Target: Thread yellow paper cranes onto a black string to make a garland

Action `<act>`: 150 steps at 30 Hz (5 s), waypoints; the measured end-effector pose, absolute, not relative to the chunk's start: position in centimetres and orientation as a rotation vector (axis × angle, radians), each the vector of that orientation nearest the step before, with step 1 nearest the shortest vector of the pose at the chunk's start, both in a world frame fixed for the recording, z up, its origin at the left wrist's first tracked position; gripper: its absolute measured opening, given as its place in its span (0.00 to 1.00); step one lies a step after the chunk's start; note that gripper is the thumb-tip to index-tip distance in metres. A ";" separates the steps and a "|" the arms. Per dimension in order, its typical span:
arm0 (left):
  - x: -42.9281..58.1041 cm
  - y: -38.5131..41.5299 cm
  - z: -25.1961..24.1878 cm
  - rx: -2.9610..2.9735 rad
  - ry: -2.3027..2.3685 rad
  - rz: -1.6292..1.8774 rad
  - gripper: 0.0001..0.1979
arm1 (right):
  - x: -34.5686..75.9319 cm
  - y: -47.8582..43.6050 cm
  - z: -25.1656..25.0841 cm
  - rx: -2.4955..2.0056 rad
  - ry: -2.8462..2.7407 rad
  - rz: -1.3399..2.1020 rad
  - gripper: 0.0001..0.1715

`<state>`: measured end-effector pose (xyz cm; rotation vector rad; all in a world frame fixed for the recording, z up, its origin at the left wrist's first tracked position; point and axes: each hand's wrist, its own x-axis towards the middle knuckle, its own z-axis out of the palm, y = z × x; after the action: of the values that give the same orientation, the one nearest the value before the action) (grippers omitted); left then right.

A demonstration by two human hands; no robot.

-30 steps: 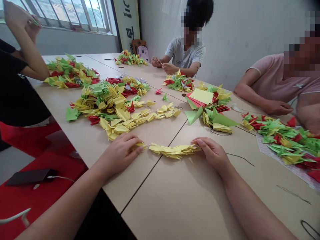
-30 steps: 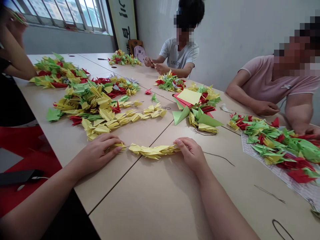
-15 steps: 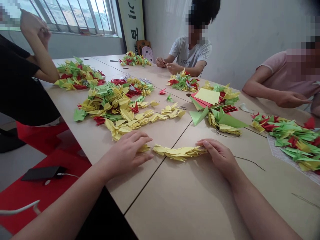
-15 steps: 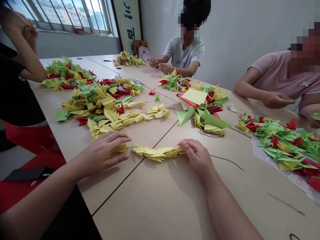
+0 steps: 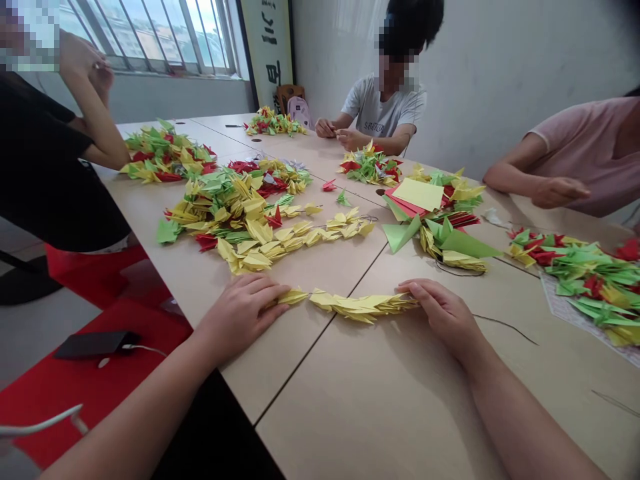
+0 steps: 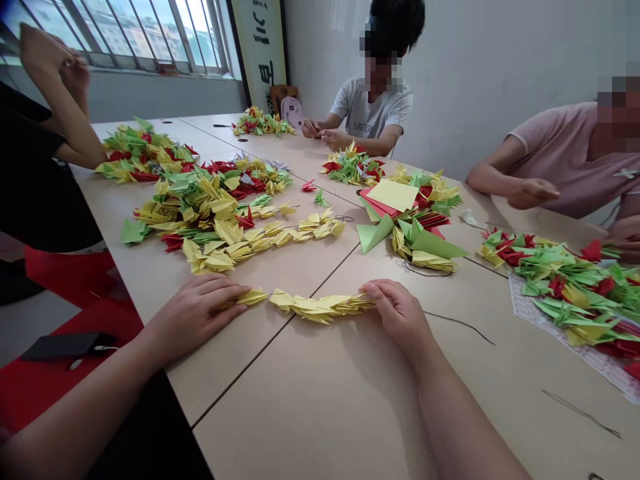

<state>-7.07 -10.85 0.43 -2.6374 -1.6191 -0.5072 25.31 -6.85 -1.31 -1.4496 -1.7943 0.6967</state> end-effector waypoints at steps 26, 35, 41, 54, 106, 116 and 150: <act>-8.6 -11.5 0.8 -2.547 -1.755 -0.543 0.17 | 25.3 -7.0 -1.3 -1.498 -1.737 0.682 0.22; -7.9 -12.0 2.8 -2.298 -1.865 -0.974 0.17 | 25.3 -6.9 -1.3 -1.496 -1.758 0.677 0.22; -8.1 -12.4 1.7 -2.487 -1.955 -0.633 0.22 | 25.3 -6.9 -1.3 -1.492 -1.776 0.680 0.22; -8.2 -13.1 1.4 -2.617 -2.388 -1.321 0.25 | 25.3 -7.1 -1.1 -1.530 -1.775 0.690 0.23; -8.5 -11.6 0.9 -2.978 -2.206 -1.001 0.17 | 10.6 -10.5 0.8 -0.946 -2.297 0.348 0.08; -8.3 -11.8 0.9 -2.956 -2.246 -1.026 0.17 | 10.5 -10.0 0.3 -1.150 -2.276 0.305 0.07; -5.2 -13.1 0.0 -2.762 -1.525 -0.211 0.28 | 23.0 -12.3 1.8 -1.226 -1.766 -0.052 0.08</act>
<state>-5.16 -13.08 -0.01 -2.7625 -1.5250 -0.2115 23.03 -12.27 1.80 -1.2261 -1.7660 -0.0522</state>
